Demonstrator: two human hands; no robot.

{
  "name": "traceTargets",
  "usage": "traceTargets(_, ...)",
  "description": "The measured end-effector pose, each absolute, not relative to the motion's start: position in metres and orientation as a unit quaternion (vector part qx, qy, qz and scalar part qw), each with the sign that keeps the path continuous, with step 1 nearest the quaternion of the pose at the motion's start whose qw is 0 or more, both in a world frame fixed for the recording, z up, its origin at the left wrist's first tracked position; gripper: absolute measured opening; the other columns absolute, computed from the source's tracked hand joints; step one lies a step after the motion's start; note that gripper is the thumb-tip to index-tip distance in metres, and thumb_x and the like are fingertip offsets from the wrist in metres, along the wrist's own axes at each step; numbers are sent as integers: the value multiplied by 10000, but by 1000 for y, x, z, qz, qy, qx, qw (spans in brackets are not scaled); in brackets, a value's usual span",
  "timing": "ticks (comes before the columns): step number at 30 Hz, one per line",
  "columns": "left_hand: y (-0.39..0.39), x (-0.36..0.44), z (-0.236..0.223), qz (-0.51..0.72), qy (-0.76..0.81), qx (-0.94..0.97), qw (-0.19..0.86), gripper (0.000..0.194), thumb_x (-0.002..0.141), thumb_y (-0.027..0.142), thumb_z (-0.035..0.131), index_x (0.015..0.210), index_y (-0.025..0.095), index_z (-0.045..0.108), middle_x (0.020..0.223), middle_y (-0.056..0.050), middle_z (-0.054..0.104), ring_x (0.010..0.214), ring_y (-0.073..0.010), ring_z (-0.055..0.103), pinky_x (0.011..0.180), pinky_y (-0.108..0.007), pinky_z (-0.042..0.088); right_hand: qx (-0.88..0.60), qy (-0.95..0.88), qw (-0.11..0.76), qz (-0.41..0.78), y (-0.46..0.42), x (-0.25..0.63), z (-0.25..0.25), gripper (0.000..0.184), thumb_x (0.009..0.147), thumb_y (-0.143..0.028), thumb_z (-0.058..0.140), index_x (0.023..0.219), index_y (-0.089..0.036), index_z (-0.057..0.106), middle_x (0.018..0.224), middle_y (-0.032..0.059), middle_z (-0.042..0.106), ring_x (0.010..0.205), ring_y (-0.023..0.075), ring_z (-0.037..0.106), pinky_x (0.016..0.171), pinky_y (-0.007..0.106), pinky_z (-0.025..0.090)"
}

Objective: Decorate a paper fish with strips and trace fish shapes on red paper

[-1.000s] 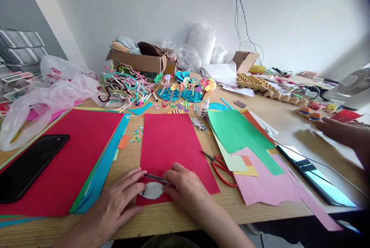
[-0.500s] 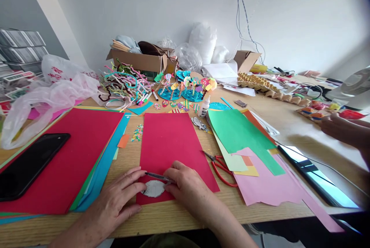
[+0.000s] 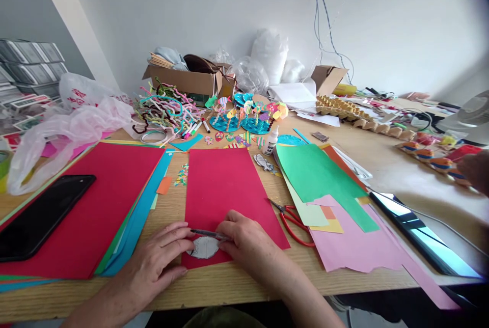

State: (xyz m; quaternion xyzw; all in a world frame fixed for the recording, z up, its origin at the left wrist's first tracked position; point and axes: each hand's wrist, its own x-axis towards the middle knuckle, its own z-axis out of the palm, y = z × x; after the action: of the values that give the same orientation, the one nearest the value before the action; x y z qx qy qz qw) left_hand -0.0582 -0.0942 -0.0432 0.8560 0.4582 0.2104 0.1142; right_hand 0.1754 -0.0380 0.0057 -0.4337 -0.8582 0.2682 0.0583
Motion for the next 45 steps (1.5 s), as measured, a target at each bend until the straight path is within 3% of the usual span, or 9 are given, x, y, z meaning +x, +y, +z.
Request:
traceTargets(10,-94,-60,-45,213,450,861,107,235,843,236,533,1064,286,595,1217,-2,595,1187,-203,492,966,-339,444,-408,-870,74,265,-34,178,-1,90,821,-154,563,798,-195,641,808,-8,535,684,97,516,559,194,296)
traceTargets(19,-89,-49,-27,198,426,876,111,285,857,89,410,983,246,611,1160,0,623,1170,-162,507,949,-293,459,-413,-872,61,255,-36,177,2,98,813,-136,560,804,-192,641,808,-8,535,687,97,525,567,193,303)
traceTargets(24,-85,-47,-11,140,411,888,148,298,827,53,449,997,245,602,1167,9,625,1151,-159,523,964,-305,445,-408,-871,79,262,-34,178,-1,89,795,-145,583,829,-192,651,810,-7,541,698,100,526,584,192,317)
traceTargets(31,-83,-51,-9,139,403,884,191,301,814,55,490,1026,229,614,1205,-17,607,1166,-187,505,983,-327,426,-404,-865,92,283,-34,180,-3,100,763,-118,605,815,-181,663,807,-1,558,712,109,540,596,187,333)
traceTargets(37,-81,-50,-2,161,371,893,199,328,872,78,387,1021,222,642,1167,-32,629,1122,-172,542,987,-338,423,-392,-866,106,292,-34,182,-3,109,755,-101,606,807,-179,662,794,-1,555,702,108,534,590,182,334)
traceTargets(45,-79,-53,-4,148,370,897,189,328,901,123,369,1044,223,647,1156,-32,640,1140,-175,532,979,-328,428,-381,-867,115,300,-33,181,-4,140,755,-77,589,809,-179,668,781,0,556,697,107,536,590,173,341)
